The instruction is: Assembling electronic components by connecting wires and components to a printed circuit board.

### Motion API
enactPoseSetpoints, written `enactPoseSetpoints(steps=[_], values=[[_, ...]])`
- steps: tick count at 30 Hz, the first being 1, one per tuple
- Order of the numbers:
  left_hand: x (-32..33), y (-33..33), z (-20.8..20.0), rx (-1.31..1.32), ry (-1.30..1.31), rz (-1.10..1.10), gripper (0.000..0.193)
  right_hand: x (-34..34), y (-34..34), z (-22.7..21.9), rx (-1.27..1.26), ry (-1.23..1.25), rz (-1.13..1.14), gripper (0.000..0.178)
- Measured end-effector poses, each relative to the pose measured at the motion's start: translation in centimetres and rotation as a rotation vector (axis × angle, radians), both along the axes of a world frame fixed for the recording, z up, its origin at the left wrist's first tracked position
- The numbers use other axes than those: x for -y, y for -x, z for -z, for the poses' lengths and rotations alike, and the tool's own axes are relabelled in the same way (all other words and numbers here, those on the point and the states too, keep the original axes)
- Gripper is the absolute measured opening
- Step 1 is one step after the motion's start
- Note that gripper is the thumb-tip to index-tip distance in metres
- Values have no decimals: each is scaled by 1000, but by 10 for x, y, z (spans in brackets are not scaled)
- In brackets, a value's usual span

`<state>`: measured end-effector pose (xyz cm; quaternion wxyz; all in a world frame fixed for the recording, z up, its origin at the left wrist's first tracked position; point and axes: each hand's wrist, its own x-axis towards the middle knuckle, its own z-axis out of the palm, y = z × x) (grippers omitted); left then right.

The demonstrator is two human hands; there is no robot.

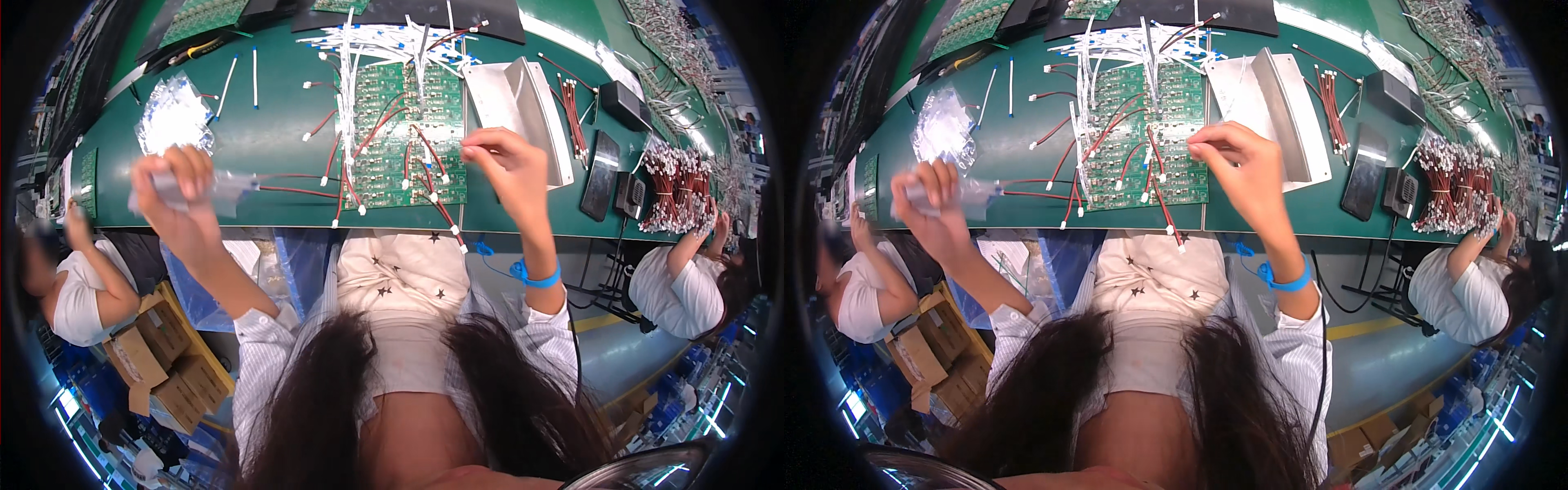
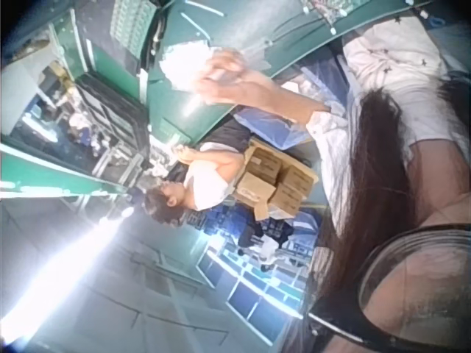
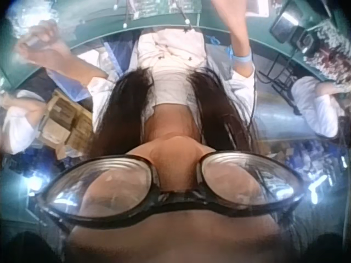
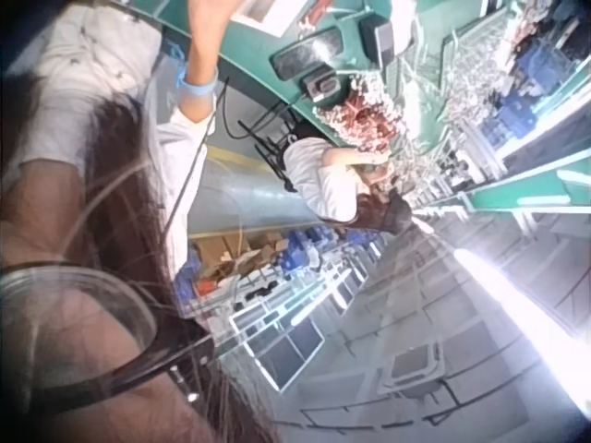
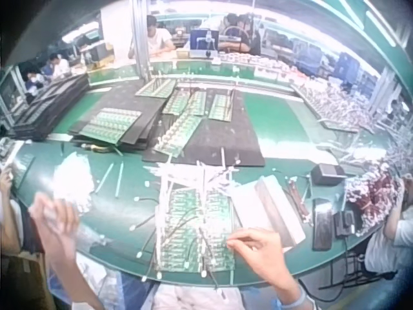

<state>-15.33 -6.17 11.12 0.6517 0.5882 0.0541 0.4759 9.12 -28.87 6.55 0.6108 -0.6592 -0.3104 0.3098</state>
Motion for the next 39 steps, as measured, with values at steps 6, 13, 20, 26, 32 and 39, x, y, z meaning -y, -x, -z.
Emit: enactPoseSetpoints(steps=[6,13,20,26,32,39], values=[[-53,-33,7,73,299,-30,26,-28,10,36,507,40,-13,7],[-76,-83,39,41,461,-88,24,-30,9,46,566,115,-14,7],[-77,-93,70,-27,514,-23,27,-29,12,49,464,109,14,11],[-77,-94,74,-67,505,4,27,-29,13,52,423,59,-4,9],[-73,-97,77,-111,507,-13,26,-30,16,52,434,73,18,8],[-74,-98,79,-102,537,-8,26,-28,20,54,562,83,45,9]])
